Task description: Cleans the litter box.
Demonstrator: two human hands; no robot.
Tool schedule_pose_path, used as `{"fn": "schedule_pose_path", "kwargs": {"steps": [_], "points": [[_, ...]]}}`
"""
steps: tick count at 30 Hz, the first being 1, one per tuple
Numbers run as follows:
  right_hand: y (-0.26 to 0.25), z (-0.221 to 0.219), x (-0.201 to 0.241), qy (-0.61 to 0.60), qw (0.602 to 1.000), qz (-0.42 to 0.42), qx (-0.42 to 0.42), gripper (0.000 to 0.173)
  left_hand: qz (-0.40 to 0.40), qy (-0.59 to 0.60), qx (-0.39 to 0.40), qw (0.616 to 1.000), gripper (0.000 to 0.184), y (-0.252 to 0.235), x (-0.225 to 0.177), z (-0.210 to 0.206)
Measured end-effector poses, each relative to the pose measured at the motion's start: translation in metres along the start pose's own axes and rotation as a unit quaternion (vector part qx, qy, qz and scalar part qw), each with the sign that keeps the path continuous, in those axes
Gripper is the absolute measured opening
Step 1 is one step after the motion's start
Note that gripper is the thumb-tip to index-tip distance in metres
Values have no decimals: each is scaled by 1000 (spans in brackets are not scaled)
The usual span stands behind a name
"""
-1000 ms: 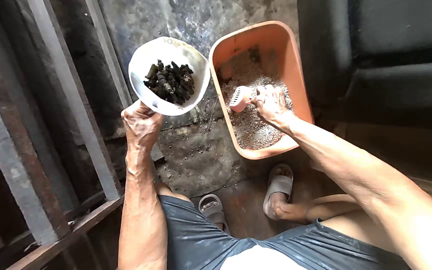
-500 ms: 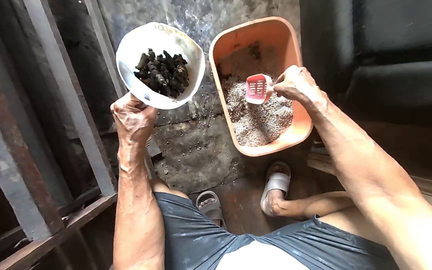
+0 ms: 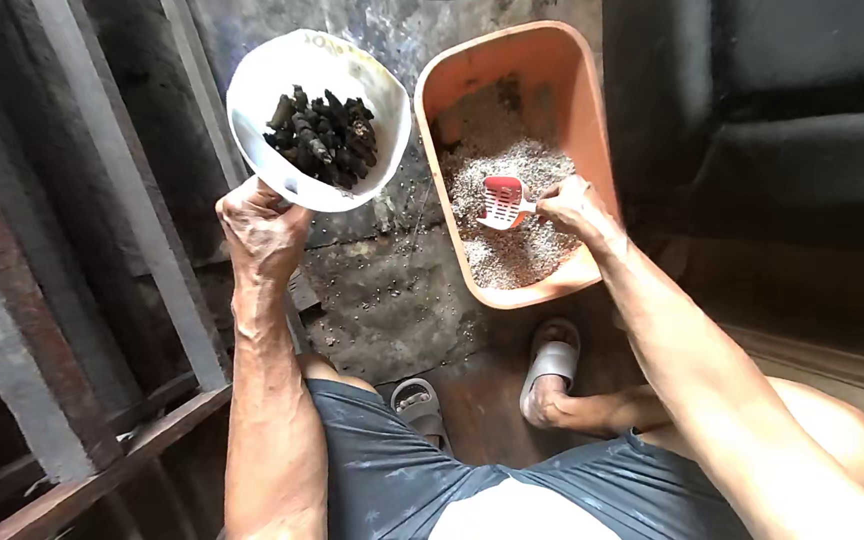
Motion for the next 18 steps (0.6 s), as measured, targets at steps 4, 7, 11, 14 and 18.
{"fn": "schedule_pose_path", "kwargs": {"steps": [4,7,11,14,18], "points": [[5,-25,-22,-37,999,-17,9,25,-3,-8,3,1000,14,-1,-2,-3],[8,-41,-42,-80,997,-24,0,24,-9,-2,3,1000,13,-1,-3,-5],[25,-54,-68,-180,983,-25,-18,24,-10,9,11,1000,15,-2,2,-12],[57,-47,-75,-210,977,-6,-35,25,-13,2,21,1000,16,-3,2,-20],[80,-38,-84,-247,967,-18,-61,26,-6,2,47,999,16,-6,5,-35]]}}
Point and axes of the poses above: each hand's wrist, its own y-axis away from the middle knuckle, its own z-axis out of the back of the hand, x = y × z, the point moved 5 cm from there along -y, towards the middle knuckle, and after that the axes turned 2 degrees about -x, right-handed, at the moved point
